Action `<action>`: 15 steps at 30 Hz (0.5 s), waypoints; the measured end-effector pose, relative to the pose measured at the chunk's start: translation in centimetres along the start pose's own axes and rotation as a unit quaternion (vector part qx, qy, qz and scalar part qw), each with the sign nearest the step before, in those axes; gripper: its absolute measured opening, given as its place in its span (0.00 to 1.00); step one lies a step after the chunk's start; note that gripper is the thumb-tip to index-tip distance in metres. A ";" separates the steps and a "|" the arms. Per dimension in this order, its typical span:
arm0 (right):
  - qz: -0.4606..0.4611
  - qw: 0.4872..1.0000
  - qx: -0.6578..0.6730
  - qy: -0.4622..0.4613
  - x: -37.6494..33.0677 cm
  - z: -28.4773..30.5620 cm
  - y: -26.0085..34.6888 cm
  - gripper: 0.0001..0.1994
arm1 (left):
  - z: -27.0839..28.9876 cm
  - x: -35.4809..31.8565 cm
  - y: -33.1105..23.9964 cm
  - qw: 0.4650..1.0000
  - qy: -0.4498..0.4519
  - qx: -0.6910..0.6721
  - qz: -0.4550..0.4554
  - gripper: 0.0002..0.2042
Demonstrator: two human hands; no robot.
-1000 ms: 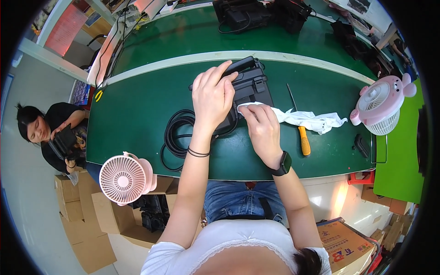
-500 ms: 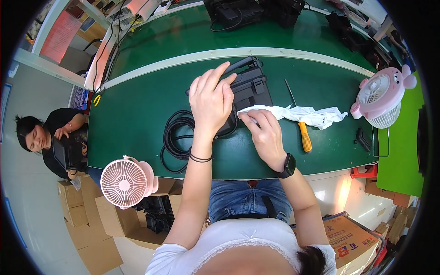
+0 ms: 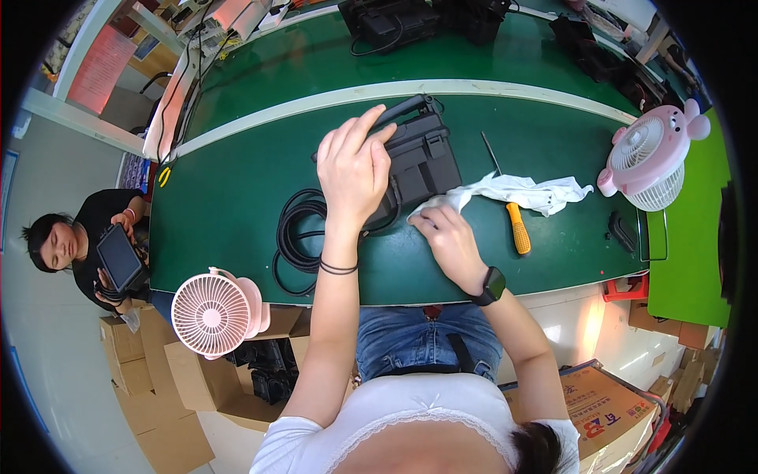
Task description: Assemble small solar panel components into a storage case and secure with screws.
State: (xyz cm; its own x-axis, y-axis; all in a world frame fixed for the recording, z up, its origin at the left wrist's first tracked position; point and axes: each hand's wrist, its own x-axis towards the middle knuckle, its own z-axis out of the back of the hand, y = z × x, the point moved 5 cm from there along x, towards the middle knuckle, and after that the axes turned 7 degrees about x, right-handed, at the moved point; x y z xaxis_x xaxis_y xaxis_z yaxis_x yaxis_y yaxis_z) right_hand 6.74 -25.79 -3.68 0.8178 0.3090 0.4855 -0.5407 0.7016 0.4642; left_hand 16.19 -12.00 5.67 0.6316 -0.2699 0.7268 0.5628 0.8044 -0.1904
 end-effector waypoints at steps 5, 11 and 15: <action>-0.217 0.887 0.398 -0.092 -0.2 2.3 -1.8 0.11 | -0.3 0.8 1.1 0.999 -0.018 -0.005 -0.027 0.13; -0.316 0.637 0.703 -0.023 -0.4 2.2 -2.2 0.16 | 0.1 -0.4 0.4 1.000 0.006 0.007 -0.002 0.17; -0.307 0.606 0.727 -0.102 -0.7 2.1 -2.9 0.17 | 0.2 -0.3 0.1 1.000 0.003 0.004 -0.005 0.17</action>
State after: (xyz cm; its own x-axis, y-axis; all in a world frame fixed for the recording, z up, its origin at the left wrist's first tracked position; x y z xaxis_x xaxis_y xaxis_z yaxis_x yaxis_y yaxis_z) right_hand 7.29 -29.41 -3.77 0.9914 0.0876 -0.0973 0.1307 -0.7088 0.6932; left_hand 15.95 -11.74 5.51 0.6288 -0.2804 0.7252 0.5645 0.8061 -0.1778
